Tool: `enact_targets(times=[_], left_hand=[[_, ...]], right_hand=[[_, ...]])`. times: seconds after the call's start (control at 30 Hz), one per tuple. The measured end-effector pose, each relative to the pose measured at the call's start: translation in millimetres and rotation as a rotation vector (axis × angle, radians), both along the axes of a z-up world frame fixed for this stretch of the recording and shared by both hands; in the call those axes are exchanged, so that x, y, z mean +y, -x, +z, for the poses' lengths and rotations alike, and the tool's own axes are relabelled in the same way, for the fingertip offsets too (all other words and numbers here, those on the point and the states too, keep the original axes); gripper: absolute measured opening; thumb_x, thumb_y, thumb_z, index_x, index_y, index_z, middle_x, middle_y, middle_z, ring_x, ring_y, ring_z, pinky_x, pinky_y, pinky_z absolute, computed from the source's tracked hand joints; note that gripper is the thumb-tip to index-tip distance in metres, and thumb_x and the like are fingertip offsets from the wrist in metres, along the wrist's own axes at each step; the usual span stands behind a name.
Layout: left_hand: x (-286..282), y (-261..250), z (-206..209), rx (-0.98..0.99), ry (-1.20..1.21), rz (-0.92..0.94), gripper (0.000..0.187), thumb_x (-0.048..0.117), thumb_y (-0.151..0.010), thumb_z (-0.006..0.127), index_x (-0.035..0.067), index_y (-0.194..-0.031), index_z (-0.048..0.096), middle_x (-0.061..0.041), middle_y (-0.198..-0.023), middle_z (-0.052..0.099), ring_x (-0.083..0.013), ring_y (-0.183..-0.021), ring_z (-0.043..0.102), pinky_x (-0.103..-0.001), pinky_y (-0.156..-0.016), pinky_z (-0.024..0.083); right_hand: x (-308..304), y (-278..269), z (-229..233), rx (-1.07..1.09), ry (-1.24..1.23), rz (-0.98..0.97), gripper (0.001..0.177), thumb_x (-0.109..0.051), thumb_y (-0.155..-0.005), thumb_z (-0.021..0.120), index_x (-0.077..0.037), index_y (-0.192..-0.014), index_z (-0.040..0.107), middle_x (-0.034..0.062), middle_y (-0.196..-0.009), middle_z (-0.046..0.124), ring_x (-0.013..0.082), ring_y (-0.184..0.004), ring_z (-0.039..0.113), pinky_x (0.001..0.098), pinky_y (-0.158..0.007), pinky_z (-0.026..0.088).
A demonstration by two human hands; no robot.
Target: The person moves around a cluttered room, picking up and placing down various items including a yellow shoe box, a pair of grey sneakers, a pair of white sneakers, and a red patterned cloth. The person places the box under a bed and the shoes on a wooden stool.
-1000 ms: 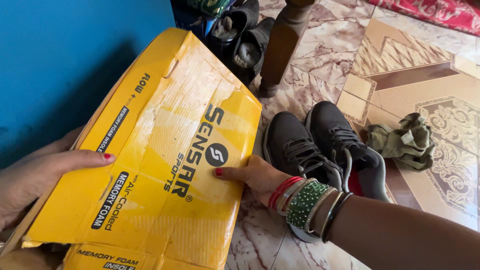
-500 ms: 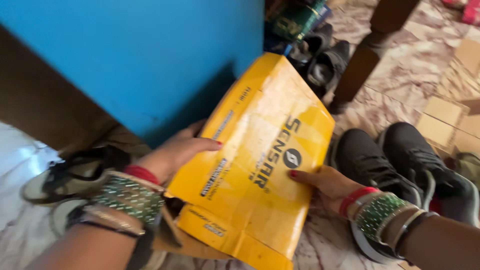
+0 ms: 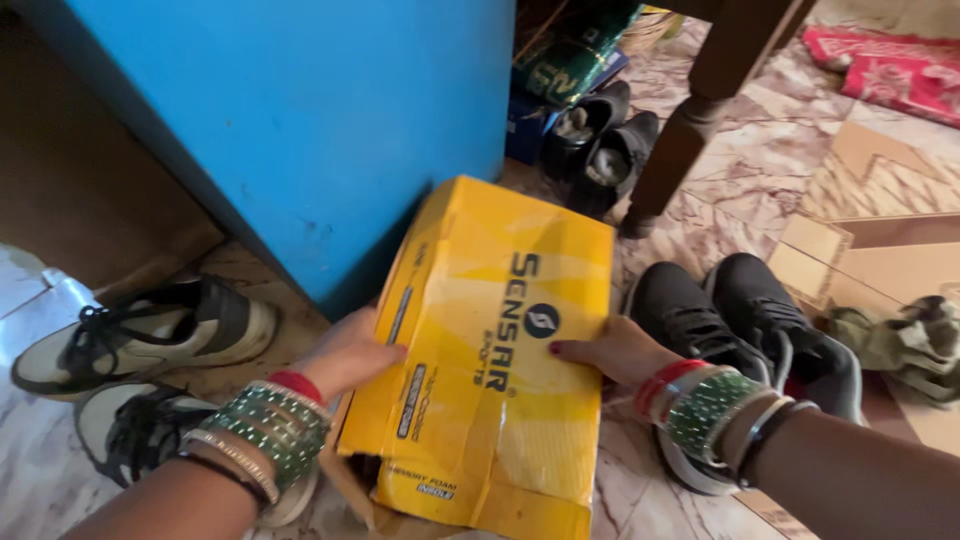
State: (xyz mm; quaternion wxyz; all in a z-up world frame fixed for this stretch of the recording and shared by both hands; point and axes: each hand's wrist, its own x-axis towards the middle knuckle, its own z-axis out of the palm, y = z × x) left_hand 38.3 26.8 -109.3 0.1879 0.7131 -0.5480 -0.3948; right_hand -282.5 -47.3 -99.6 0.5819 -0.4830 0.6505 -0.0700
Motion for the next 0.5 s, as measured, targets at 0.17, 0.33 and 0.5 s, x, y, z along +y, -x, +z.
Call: enact_targets(times=[0.17,0.33,0.5], left_hand=[[13,6,5,0.055,-0.118,0.150,0.044,0.017,-0.082,0.076,0.006,-0.124,0.068,-0.012,-0.115,0.079,-0.0249,-0.109,0.075,-0.036,-0.095,0.055],[18,11,14,0.075,-0.114,0.185,0.052,0.011,-0.082,0.077,0.007,-0.131,0.060,-0.012,-0.118,0.075,-0.0228,-0.109,0.071,-0.035,-0.095,0.054],[13,-3,-17,0.230,-0.035,0.080,0.038,0.010,-0.083,0.072,-0.001,-0.120,0.072,-0.014,-0.109,0.082,-0.0221,-0.098,0.078,-0.036,-0.086,0.058]], right_hand=[[0,-8,5,0.094,0.043,0.098,0.049,-0.032,-0.082,0.080,0.002,-0.116,0.073,0.0149,-0.099,0.081,0.0266,-0.080,0.079,0.0389,-0.063,0.065],[3,-13,8,0.076,0.025,0.055,0.051,-0.029,-0.081,0.082,0.003,-0.119,0.071,0.0167,-0.103,0.081,0.0281,-0.084,0.080,0.0419,-0.064,0.067],[9,-12,17,0.024,-0.015,0.010,0.051,-0.029,-0.081,0.080,-0.006,-0.125,0.068,0.0131,-0.107,0.080,0.0279,-0.088,0.078,0.0442,-0.071,0.066]])
